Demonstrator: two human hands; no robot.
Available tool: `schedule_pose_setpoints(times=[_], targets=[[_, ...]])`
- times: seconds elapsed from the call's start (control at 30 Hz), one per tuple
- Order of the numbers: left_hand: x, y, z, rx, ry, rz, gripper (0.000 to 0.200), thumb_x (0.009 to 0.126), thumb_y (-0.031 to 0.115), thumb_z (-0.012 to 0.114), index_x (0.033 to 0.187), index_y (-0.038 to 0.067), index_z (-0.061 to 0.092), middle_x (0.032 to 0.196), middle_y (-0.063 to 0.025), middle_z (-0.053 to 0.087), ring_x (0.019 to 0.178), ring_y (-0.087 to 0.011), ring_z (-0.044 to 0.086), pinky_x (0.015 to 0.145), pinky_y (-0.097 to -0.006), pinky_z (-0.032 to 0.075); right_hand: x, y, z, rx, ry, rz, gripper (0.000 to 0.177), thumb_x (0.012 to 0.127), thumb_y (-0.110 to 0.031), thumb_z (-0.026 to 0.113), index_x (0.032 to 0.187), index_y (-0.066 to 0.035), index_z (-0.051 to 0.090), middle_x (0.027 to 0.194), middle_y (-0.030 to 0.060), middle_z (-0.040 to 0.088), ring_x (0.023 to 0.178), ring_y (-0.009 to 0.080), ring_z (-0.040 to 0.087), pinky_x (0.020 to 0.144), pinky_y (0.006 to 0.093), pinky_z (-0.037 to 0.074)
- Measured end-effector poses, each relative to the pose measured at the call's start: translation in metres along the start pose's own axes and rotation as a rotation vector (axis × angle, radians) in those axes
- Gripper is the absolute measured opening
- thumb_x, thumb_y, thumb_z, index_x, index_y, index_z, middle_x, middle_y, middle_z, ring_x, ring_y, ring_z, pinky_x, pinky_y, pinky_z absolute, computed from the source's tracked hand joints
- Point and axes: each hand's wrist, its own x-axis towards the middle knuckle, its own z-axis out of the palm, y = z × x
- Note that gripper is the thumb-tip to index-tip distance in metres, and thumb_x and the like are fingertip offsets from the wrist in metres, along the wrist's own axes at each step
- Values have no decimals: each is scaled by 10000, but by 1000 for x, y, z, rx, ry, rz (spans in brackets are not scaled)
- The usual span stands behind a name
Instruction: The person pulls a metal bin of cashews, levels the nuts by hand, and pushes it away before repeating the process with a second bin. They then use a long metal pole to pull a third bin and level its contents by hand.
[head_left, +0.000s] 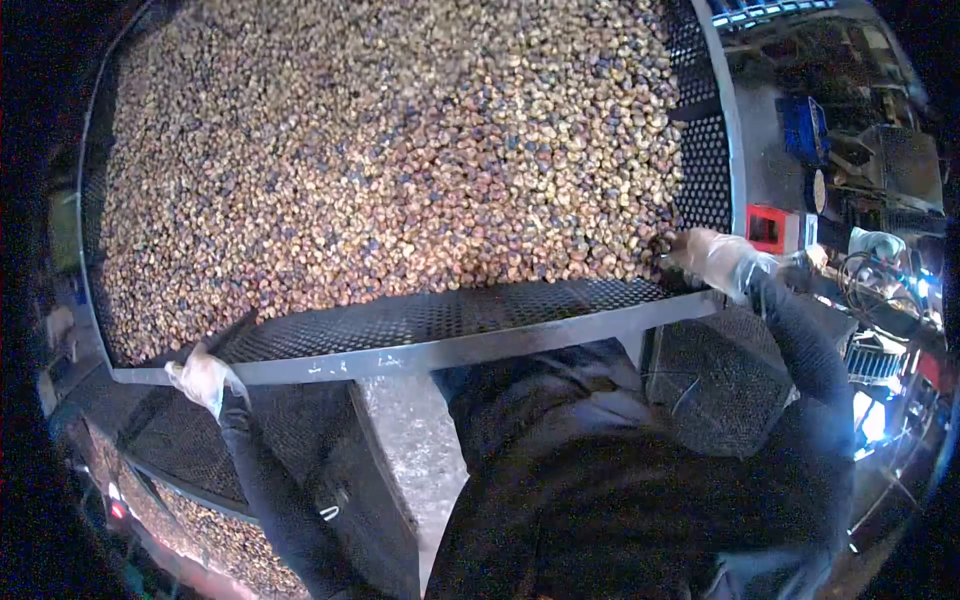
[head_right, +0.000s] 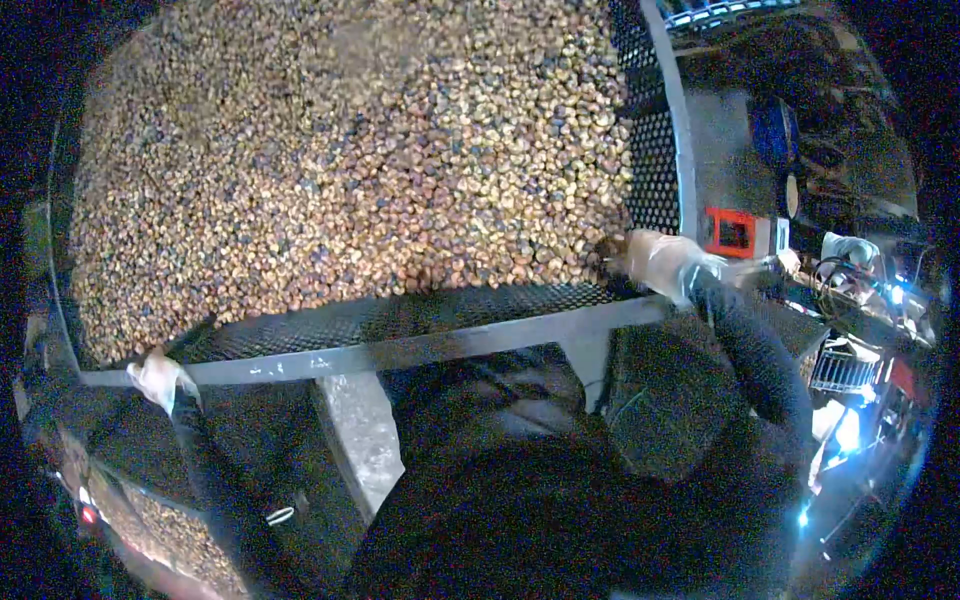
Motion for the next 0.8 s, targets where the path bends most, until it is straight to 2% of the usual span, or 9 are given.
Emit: schedule_pose_setpoints(times=[0.03,0.13,0.23,0.3,0.4,0.47,0.53,0.63,0.8], targets=[[0,-17,12,-73,-89,-119,228,911,180,659,978,52,835,926,-122,768,961,-288,654,1023,-429,478,-1,12,11,-389,38,-218,385,1110,-371,627,1387,-126,732,1179,185,803,1164,343,766,998,422,581],[-7,-50,29,-240,-241,-321,228,992,181,663,1023,19,821,1035,-115,762,968,-237,631,947,-368,497,-48,-83,-74,-27,-119,186,429,1108,-407,652,1390,-92,727,1142,165,816,1119,312,785,976,414,586],[-6,-45,21,-295,-196,-437,217,1032,164,678,1069,-20,787,1008,-76,730,896,-207,609,914,-315,489,-34,-43,-40,88,-57,149,443,1110,-422,652,1375,-75,728,1121,187,813,1055,315,791,920,425,589],[-17,-91,41,-183,-240,-283,242,1028,182,691,1138,-14,781,1000,-75,711,893,-213,606,925,-323,490,-27,-1,-3,309,20,72,441,1112,-420,650,1382,-80,725,1131,199,811,1049,327,788,918,429,582],[-18,-91,32,-109,-231,-175,360,1022,237,615,1281,31,756,1091,-80,785,935,-218,683,1095,-411,428,-46,-47,-35,-443,225,-102,410,1132,-346,622,1411,-56,704,1145,222,804,1044,328,781,941,404,572],[-7,-55,-1,171,-295,83,407,1031,257,569,1324,38,748,1153,-82,825,960,-216,717,1174,-437,402,-40,-55,-33,-13,182,117,402,1125,-329,639,1382,-28,708,1028,208,780,936,307,754,881,419,565],[-4,-43,-8,174,-324,66,344,1038,239,581,1224,53,803,1048,-163,776,976,-298,668,1089,-424,464,-37,-63,-36,263,186,321,405,1107,-311,674,1367,-3,706,962,195,763,859,282,727,843,428,558],[-5,-43,-4,39,-253,-91,338,1051,232,563,1182,64,826,935,-184,764,986,-340,651,1088,-433,473,-47,-101,-73,781,-11,510,471,1037,-303,780,1380,10,703,1220,206,799,974,268,755,917,401,571],[-3,-33,-6,-68,-206,-245,342,1054,249,564,1163,80,841,1009,-217,730,1030,-355,624,1071,-428,469,-23,-67,-26,697,-97,146,444,1022,-322,796,1308,11,731,1152,216,804,943,287,756,873,422,575]])
